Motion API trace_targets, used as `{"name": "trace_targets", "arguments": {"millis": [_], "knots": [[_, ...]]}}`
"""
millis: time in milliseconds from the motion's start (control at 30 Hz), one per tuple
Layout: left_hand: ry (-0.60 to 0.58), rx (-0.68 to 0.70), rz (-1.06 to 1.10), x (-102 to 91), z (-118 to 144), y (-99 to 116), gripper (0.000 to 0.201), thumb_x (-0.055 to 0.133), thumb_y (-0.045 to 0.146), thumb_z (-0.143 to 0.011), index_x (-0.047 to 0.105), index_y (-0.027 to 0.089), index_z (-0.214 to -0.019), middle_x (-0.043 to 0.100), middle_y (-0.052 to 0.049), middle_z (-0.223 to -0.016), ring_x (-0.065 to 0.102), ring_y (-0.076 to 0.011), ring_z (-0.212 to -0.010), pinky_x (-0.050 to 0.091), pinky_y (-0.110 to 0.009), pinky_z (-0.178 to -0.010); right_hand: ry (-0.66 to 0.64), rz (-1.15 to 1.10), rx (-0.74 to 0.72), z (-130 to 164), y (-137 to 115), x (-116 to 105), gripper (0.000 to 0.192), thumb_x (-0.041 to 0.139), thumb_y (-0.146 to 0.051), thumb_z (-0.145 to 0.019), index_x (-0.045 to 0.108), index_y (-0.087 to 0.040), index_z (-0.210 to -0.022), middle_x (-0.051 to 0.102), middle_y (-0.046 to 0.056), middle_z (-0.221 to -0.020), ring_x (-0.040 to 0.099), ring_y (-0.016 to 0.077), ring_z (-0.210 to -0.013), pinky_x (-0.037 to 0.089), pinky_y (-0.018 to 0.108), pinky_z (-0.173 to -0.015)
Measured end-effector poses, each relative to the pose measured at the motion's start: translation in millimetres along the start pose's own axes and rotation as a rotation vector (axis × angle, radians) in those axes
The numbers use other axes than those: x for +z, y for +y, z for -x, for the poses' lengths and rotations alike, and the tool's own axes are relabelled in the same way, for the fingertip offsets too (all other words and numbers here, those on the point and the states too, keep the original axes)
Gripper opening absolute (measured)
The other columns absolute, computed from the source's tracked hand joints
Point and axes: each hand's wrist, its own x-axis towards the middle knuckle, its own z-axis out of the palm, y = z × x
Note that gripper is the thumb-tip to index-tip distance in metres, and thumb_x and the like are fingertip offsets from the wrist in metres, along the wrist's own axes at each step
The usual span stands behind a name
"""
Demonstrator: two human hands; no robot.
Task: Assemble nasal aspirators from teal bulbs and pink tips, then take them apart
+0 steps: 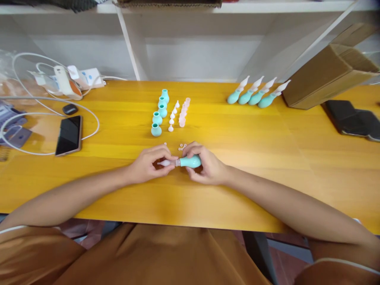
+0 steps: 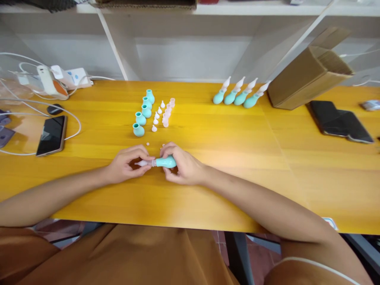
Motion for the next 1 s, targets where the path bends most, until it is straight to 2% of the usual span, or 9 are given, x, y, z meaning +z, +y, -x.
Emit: {"name": "trace_targets", "arguments": {"millis": [367,667,833,1000], "knots": [[0.024,-0.007,0.007,1.1,0.7,0.8,0.014,0.076,0.027,-0.101,0.079,0.020,-0.112,0.078,-0.006,-0.094,0.073,-0.0141,-0.080,0.061,-0.029,-0.078,-0.055,0.045,0.084,6.5,-3.9,0.5,0.040,0.069,-0.019,-0.098,0.044,-0.026,-0.128,0.069,0.007,-0.109,0.070,0.0181,-0.086,0.057,0.029,-0.071],[0.011,0.035,-0.003,0.0,2.5,0.3,0.020,0.076,0.026,-0.103,0.081,0.021,-0.122,0.076,-0.005,-0.095,0.072,-0.0133,-0.079,0.060,-0.024,-0.073,-0.092,0.099,0.101,7.8,-6.6,-2.4,0.036,0.069,-0.022,-0.100,0.046,-0.025,-0.127,0.067,-0.002,-0.088,0.055,0.0101,-0.057,0.045,0.022,-0.054],[0.000,0.057,0.004,-1.5,2.6,-1.1,0.025,0.078,0.023,-0.102,0.081,0.021,-0.126,0.078,-0.006,-0.099,0.075,-0.0135,-0.084,0.060,-0.022,-0.073,-0.086,0.127,0.109,11.3,-4.6,-1.0,0.030,0.068,-0.028,-0.103,0.047,-0.024,-0.125,0.065,-0.004,-0.081,0.055,0.0101,-0.054,0.043,0.021,-0.051],[-0.025,0.049,-0.018,-2.8,5.2,-3.9,0.029,0.080,0.024,-0.101,0.081,0.022,-0.130,0.077,-0.005,-0.098,0.074,-0.0126,-0.084,0.059,-0.021,-0.075,-0.137,0.115,0.142,14.4,-1.3,-3.2,0.030,0.066,-0.037,-0.107,0.047,-0.024,-0.128,0.075,0.002,-0.092,0.070,0.0134,-0.064,0.053,0.022,-0.059]]}}
